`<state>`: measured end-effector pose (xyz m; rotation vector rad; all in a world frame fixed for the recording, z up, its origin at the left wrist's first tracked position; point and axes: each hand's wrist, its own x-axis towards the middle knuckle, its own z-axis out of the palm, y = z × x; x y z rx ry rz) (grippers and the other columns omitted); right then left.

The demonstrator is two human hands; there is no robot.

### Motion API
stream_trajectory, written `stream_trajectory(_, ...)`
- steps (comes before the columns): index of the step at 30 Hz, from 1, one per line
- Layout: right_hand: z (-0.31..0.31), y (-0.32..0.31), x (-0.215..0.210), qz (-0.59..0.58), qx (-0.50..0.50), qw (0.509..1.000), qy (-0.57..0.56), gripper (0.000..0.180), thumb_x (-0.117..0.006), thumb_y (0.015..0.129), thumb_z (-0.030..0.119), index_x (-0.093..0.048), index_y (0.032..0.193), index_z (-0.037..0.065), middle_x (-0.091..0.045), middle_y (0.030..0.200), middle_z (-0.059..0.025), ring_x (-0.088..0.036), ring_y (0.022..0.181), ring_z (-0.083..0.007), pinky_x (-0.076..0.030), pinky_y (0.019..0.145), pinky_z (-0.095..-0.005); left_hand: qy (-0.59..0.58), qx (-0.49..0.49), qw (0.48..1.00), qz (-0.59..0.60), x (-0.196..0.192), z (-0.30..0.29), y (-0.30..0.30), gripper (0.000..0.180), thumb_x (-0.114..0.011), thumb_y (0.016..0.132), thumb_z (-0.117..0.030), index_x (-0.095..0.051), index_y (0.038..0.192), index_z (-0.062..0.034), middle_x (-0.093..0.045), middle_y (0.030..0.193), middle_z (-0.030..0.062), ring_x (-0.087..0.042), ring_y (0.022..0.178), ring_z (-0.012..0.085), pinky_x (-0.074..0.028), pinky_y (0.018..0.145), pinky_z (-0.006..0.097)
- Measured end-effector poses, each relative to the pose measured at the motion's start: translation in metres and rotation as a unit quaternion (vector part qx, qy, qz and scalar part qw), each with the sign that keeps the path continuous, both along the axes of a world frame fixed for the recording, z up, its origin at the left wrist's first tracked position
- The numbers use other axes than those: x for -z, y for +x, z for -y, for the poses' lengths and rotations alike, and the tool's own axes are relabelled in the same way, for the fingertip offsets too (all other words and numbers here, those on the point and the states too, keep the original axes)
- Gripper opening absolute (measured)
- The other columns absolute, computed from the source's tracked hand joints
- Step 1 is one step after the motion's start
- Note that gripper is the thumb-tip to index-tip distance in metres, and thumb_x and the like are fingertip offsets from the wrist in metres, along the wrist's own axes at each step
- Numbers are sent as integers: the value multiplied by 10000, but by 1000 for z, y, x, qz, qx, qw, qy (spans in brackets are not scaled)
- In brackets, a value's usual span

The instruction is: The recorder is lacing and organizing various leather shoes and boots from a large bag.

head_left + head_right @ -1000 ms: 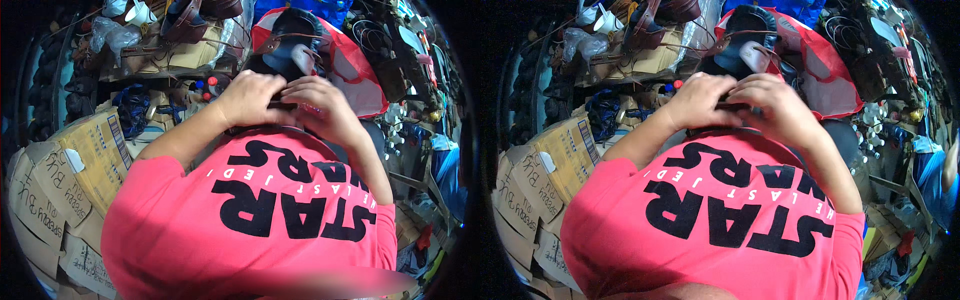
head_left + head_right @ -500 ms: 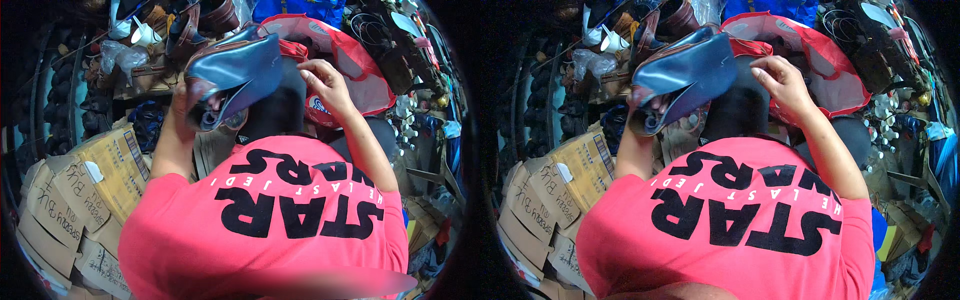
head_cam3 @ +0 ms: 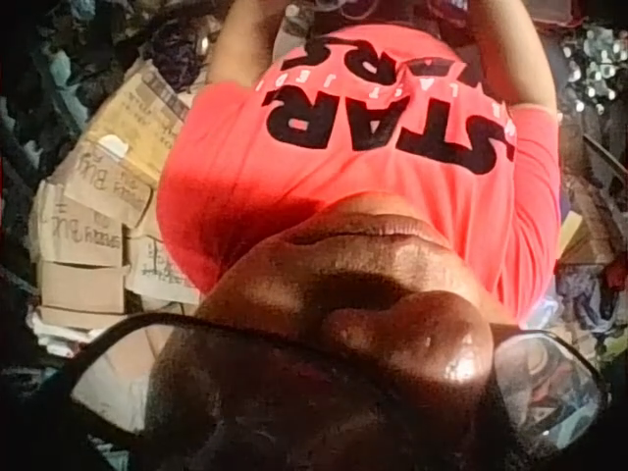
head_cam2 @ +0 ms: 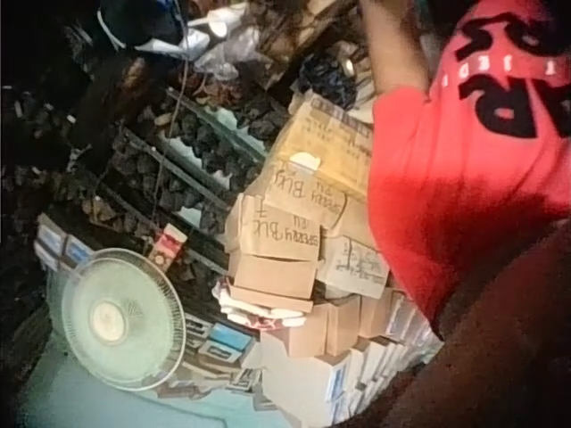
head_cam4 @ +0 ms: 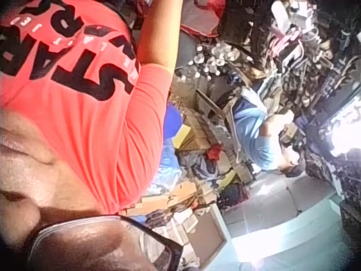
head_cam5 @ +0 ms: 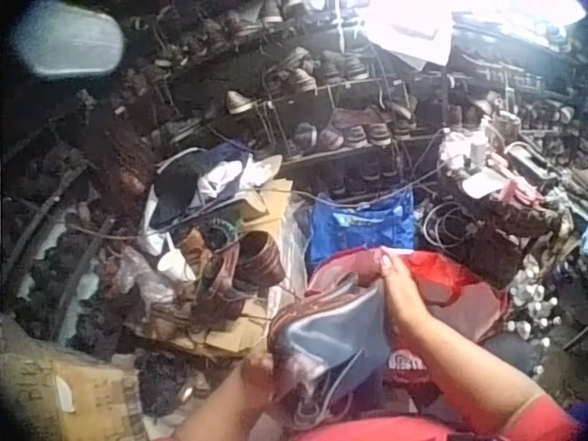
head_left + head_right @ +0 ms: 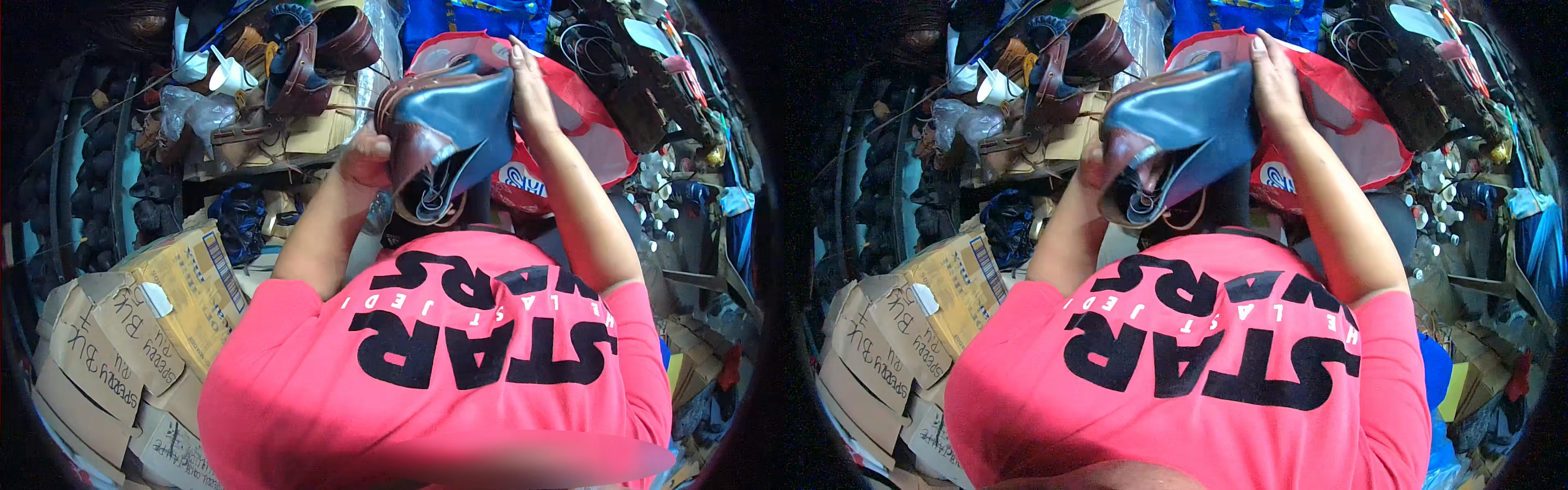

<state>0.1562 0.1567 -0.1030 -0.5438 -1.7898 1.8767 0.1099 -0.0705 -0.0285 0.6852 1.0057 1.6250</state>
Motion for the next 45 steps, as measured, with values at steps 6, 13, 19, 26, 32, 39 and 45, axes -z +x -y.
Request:
stream_trajectory(6, 2, 37, -40, -64, -133, 989, 30, 225, -577, 917, 209, -640, 1006, 12, -604, 859, -12, -534, 703, -79, -434, 605, -224, -138, 101, 981, -93, -10, 27, -11, 573, -800, 653, -81, -556, 1167, -15, -636, 1038, 38, -576, 938, 109, -472, 848, 301)
stream_trajectory(13, 8, 36, -57, -7, -250, 817, 519, 217, -512, 851, 214, -652, 937, 73, -632, 966, -92, -559, 978, -281, -409, 845, -384, -201, 171, 925, -273, -31, 11, 1, 520, -824, 646, -82, -569, 1090, 11, -651, 958, 30, -574, 856, 72, -486, 788, 264)
stream_trajectory(19, 24, 27, -66, 188, -299, 797, 490, 297, -474, 859, 268, -665, 963, 65, -624, 1046, -117, -557, 1039, -327, -448, 886, -434, -141, 179, 836, -499, -41, 5, 6, 363, -775, 666, -233, -660, 966, -62, -637, 912, 144, -566, 840, 326, -457, 799, 379)
stream_trajectory(26, 5, 24, -38, -5, -258, 943, -212, 189, -580, 873, 203, -643, 976, 57, -621, 928, -12, -572, 884, -137, -415, 832, -272, -185, 179, 802, -540, -43, 6, -2, 372, -768, 688, -232, -652, 977, -28, -652, 810, 162, -617, 721, 317, -486, 713, 361)
stream_trajectory(32, 14, 31, -11, 82, -248, 938, -228, 258, -555, 915, 371, -619, 971, 128, -619, 921, 42, -546, 897, -95, -364, 833, -256, -330, 310, 675, -582, 2, -8, -7, 613, -638, 727, -561, -629, 802, 47, -621, 727, 241, -626, 730, 378, -483, 657, 408)
stream_trajectory(39, 26, 19, -46, 222, -201, 950, 85, 399, -658, 837, 434, -642, 940, 49, -620, 794, -6, -525, 689, -64, -411, 625, -229, -315, 240, 652, -647, -11, -32, 16, 456, -682, 698, -430, -657, 797, 15, -647, 797, 223, -638, 809, 367, -506, 742, 432)
stream_trajectory(45, 9, -1, -14, 123, -111, 981, 97, 327, -693, 805, 352, -655, 815, 27, -636, 725, -35, -573, 674, -105, -448, 638, -268, -284, 223, 609, -706, 0, -56, 40, 307, -667, 686, -288, -673, 781, 4, -658, 796, 209, -650, 802, 348, -516, 745, 437)
